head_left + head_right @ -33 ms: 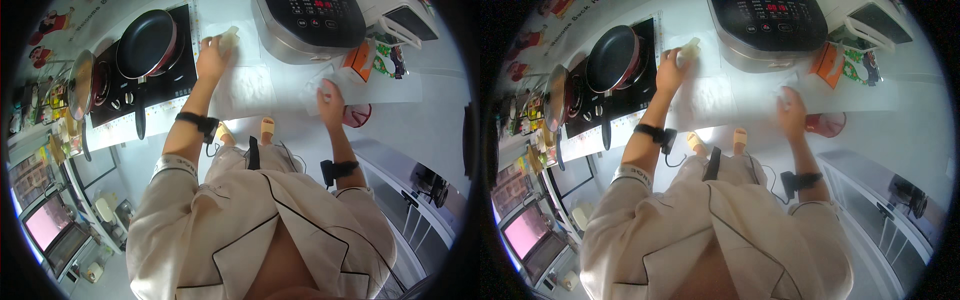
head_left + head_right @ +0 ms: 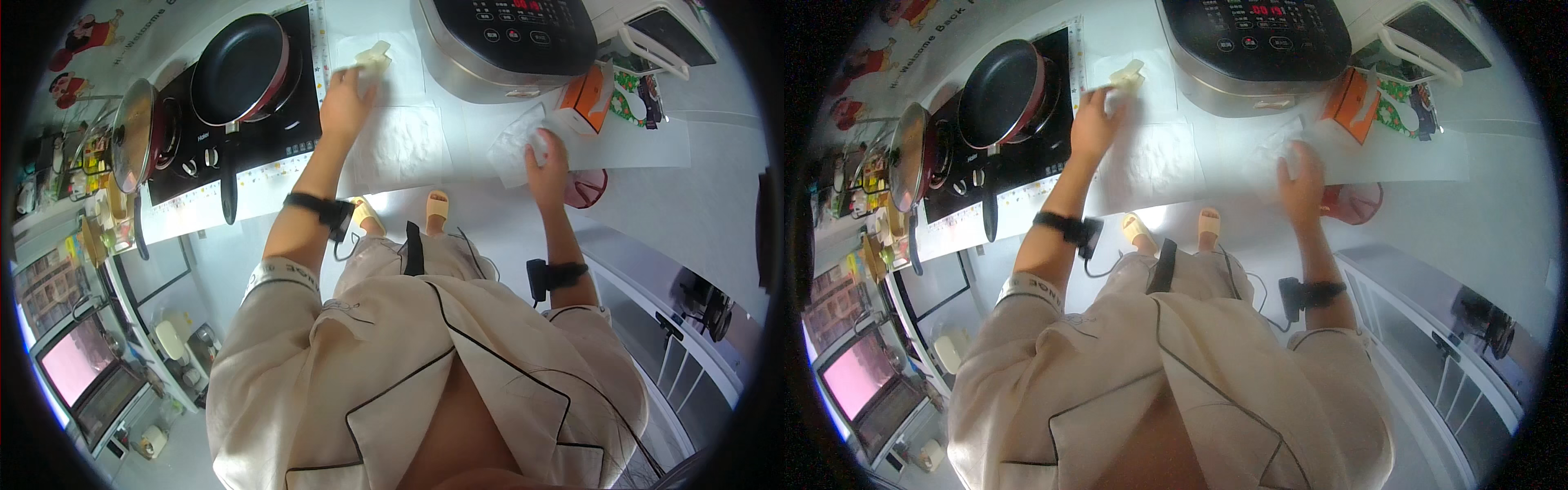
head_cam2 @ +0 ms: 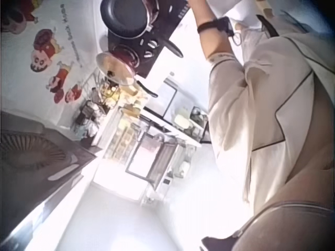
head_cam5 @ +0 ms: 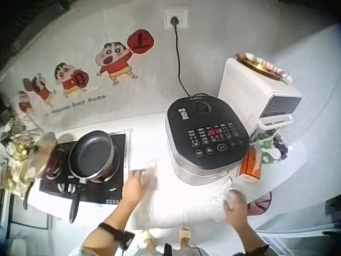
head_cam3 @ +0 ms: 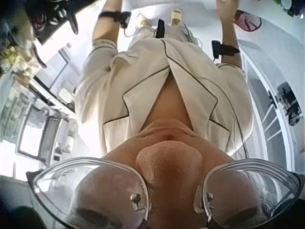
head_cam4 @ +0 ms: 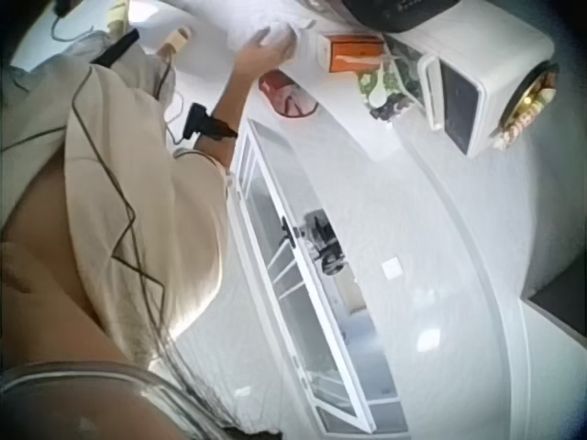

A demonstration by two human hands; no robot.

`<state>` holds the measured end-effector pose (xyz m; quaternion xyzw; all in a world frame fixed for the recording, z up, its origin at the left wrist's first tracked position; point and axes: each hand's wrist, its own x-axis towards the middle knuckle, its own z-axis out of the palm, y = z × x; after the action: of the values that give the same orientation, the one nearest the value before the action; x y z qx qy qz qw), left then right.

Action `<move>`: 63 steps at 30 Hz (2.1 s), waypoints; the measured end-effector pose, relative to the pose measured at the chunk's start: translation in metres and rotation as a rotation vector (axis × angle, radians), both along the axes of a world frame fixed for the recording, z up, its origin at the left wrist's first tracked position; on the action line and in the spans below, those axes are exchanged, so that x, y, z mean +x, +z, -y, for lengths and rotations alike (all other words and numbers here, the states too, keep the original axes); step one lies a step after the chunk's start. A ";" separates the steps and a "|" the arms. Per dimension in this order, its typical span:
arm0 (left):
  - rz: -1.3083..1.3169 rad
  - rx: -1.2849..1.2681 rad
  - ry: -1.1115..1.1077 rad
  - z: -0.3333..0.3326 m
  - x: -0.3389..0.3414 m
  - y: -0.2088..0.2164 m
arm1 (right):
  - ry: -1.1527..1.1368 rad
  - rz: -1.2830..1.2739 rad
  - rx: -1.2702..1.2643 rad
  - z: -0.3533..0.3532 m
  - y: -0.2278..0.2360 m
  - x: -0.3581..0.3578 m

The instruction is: Clean and prepare sliced ginger by drying them with a paper towel and placing them in a bowl.

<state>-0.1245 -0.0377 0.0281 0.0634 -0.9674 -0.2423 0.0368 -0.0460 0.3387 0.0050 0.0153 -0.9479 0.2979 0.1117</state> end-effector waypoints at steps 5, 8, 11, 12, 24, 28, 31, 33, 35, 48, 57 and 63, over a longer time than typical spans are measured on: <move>-0.136 -0.012 -0.526 -0.022 0.102 -0.001 | -0.063 -0.027 0.065 -0.049 -0.056 -0.004; -0.138 -0.018 -0.484 -0.029 0.145 -0.011 | -0.008 0.334 0.061 -0.044 -0.060 -0.011; -0.088 0.077 -0.411 -0.044 0.164 -0.012 | 0.212 0.490 -0.274 -0.022 -0.017 -0.011; -0.064 0.179 -0.368 -0.051 0.170 -0.011 | 0.289 0.656 -0.595 -0.008 0.003 -0.006; 0.270 1.434 0.395 -0.058 0.148 0.018 | 0.819 0.736 -0.627 0.102 0.027 -0.052; 0.363 1.343 0.638 -0.024 0.150 -0.009 | 0.719 0.526 -0.186 0.146 -0.020 -0.079; 0.306 1.238 0.703 0.000 0.175 -0.012 | 0.614 0.281 0.216 0.179 -0.011 -0.077; 0.360 1.030 0.535 0.025 0.202 -0.011 | 0.607 0.189 0.223 0.185 -0.006 -0.063; 0.452 0.921 0.290 0.055 0.231 0.035 | 0.723 -0.084 0.065 0.195 0.004 -0.039; 0.004 -0.050 0.850 0.643 0.413 0.080 | 0.342 -0.265 0.088 0.239 -0.023 0.050; -0.089 -0.141 0.635 0.887 0.238 0.078 | -0.567 0.003 -0.120 0.329 0.003 0.162; 0.436 -0.199 0.385 0.939 0.190 0.040 | -0.576 -0.071 0.024 0.347 -0.012 0.249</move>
<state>0.0654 -0.9767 0.0682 0.2919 -0.9418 -0.1154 -0.1203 0.2033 -0.0081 -0.0071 -0.2429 -0.9122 0.2420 0.2245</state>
